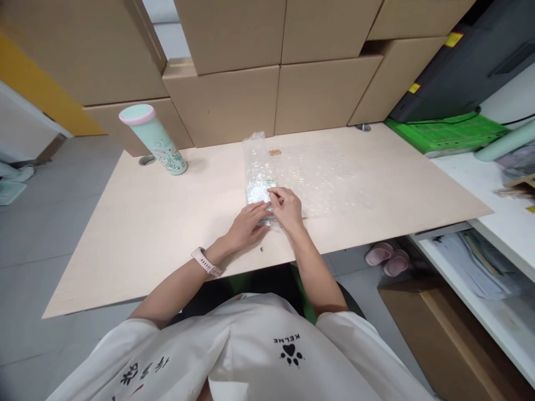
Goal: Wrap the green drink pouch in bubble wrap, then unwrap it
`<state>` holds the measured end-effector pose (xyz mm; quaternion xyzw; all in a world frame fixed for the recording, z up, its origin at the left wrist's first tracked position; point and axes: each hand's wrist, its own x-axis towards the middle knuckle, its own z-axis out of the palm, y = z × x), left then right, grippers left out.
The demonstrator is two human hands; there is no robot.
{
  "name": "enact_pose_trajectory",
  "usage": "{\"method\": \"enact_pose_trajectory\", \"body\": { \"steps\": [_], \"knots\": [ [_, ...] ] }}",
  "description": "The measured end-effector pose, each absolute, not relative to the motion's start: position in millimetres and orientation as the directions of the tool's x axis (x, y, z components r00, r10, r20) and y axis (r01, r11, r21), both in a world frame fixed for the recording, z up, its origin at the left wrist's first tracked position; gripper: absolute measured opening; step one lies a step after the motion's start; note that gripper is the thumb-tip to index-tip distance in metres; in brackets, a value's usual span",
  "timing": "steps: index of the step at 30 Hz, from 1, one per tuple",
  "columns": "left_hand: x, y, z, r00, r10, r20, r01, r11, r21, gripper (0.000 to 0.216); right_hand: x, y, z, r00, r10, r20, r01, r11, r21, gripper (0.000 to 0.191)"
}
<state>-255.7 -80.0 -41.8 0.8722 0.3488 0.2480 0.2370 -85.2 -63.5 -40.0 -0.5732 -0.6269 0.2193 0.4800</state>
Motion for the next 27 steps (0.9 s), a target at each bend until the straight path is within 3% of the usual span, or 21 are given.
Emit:
{"method": "enact_pose_trajectory", "body": {
  "steps": [3, 7, 12, 14, 27],
  "knots": [
    [-255, -80, -43, 0.616, 0.741, 0.268, 0.495, -0.629, 0.600, 0.027, -79, -61, -44, 0.047, 0.953, 0.298, 0.575, 0.218, -0.789, 0.024],
    [-256, -80, -45, 0.549, 0.791, 0.271, 0.528, -0.579, 0.621, 0.028, -73, -58, -51, 0.036, 0.968, 0.249, 0.544, 0.190, -0.817, 0.025],
    [-264, -81, -41, 0.362, 0.908, 0.210, 0.569, -0.394, 0.722, 0.076, -74, -55, -58, 0.034, 0.967, 0.252, 0.522, 0.197, -0.830, 0.027],
    [-266, -81, -41, 0.354, 0.923, 0.152, 0.557, -0.339, 0.759, 0.082, -75, -54, -60, 0.025, 0.969, 0.246, 0.519, 0.198, -0.832, 0.029],
    [-252, -86, -47, 0.307, 0.929, 0.206, 0.613, -0.358, 0.704, 0.049, -69, -54, -58, -0.043, 0.952, 0.304, 0.605, 0.267, -0.751, 0.034]
  ]
}}
